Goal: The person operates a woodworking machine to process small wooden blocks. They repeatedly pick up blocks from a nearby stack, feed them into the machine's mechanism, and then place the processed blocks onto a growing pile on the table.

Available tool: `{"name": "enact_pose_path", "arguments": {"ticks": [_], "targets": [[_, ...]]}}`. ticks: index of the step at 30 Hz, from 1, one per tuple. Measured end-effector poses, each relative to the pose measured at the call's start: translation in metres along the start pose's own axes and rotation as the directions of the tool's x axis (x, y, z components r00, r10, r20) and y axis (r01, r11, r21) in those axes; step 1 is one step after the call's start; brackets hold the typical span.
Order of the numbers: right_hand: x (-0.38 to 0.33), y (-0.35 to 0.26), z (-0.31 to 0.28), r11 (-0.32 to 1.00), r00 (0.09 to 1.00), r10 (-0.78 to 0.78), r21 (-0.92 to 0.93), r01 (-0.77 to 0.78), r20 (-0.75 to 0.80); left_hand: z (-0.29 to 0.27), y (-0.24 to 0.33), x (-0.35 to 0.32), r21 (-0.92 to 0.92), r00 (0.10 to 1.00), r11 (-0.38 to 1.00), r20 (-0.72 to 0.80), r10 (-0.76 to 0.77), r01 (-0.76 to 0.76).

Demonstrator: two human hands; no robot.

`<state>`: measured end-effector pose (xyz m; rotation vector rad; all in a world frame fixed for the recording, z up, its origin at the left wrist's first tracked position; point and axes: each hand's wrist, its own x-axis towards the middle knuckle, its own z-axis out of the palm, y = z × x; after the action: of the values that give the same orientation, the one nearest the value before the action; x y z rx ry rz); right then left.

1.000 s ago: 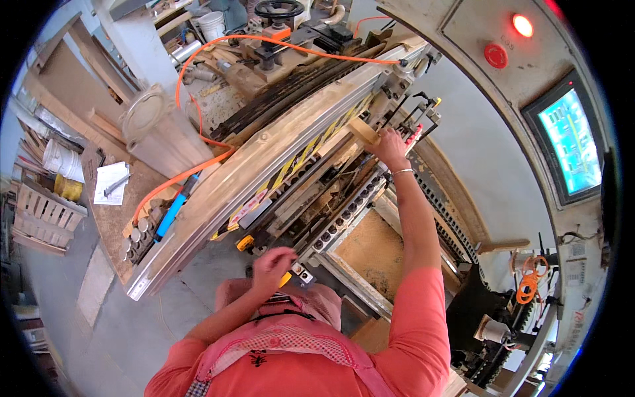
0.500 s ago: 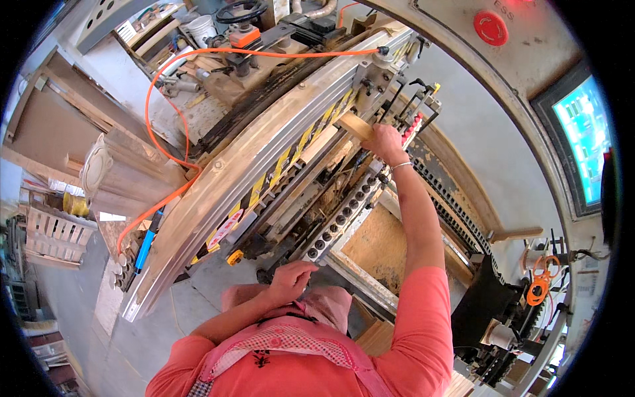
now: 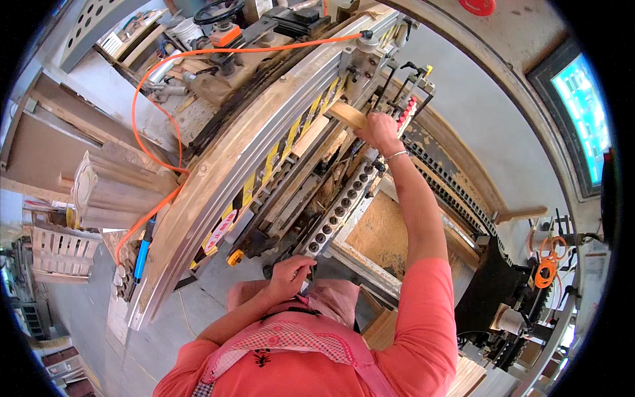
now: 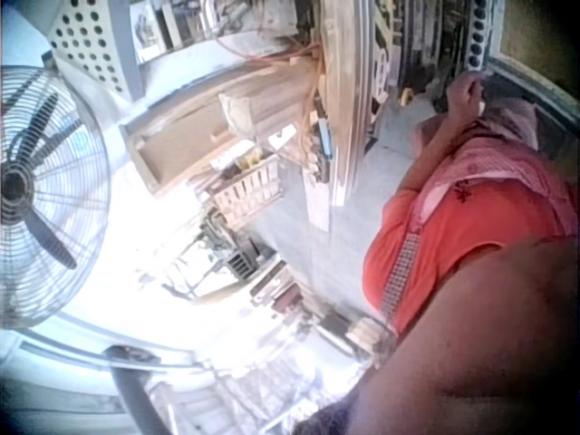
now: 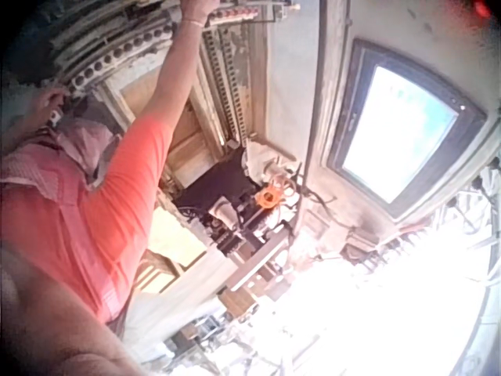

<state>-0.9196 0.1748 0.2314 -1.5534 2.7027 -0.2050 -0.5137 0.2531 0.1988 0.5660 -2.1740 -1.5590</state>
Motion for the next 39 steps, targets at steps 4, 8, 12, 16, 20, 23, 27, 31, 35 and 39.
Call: {"name": "enact_pose_path", "arguments": {"ticks": [4, 8, 12, 16, 20, 23, 27, 31, 35, 39], "targets": [[-0.001, -0.003, 0.001, 1.000, 1.000, 0.005, -0.001, -0.005, -0.023, 0.001, -0.003, -0.002, 0.004, 1.000, 1.000, -0.003, 0.023, -0.023], [0.001, -0.005, 0.002, 1.000, 0.999, 0.026, -0.017, -0.026, -0.021, -0.001, 0.001, 0.000, -0.014, 1.000, 1.000, 0.007, -0.002, 0.002], [0.001, -0.006, -0.001, 0.999, 1.000, 0.022, -0.032, -0.022, 0.011, 0.002, -0.001, -0.001, -0.006, 1.000, 1.000, -0.006, -0.010, 0.010], [0.001, -0.010, -0.002, 0.998, 0.998, 0.049, -0.039, -0.047, 0.047, 0.002, -0.001, -0.001, -0.003, 1.000, 1.000, -0.011, 0.003, -0.003], [0.002, -0.009, 0.000, 0.999, 0.999, 0.039, -0.033, -0.038, 0.023, 0.001, 0.000, 0.000, -0.010, 1.000, 1.000, -0.018, -0.013, 0.012], [0.001, -0.007, 0.006, 0.999, 1.000, 0.029, -0.040, -0.029, -0.002, 0.002, -0.001, 0.000, -0.019, 1.000, 1.000, -0.019, 0.011, -0.011], [0.001, -0.009, 0.004, 0.999, 0.998, 0.028, -0.038, -0.030, -0.053, 0.002, -0.001, 0.001, -0.018, 0.999, 0.999, -0.027, 0.027, -0.027], [0.001, -0.011, 0.004, 0.999, 0.999, 0.036, -0.041, -0.037, -0.016, 0.003, -0.003, -0.001, -0.019, 1.000, 1.000, -0.027, -0.014, 0.014], [0.001, -0.010, 0.007, 0.999, 0.999, 0.038, -0.022, -0.039, -0.026, 0.002, -0.004, 0.000, 0.001, 1.000, 1.000, -0.014, -0.003, 0.003], [0.000, -0.014, 0.001, 0.998, 0.998, 0.063, -0.016, -0.063, 0.011, 0.004, -0.003, 0.000, -0.004, 0.999, 1.000, -0.027, -0.019, 0.019]]}}
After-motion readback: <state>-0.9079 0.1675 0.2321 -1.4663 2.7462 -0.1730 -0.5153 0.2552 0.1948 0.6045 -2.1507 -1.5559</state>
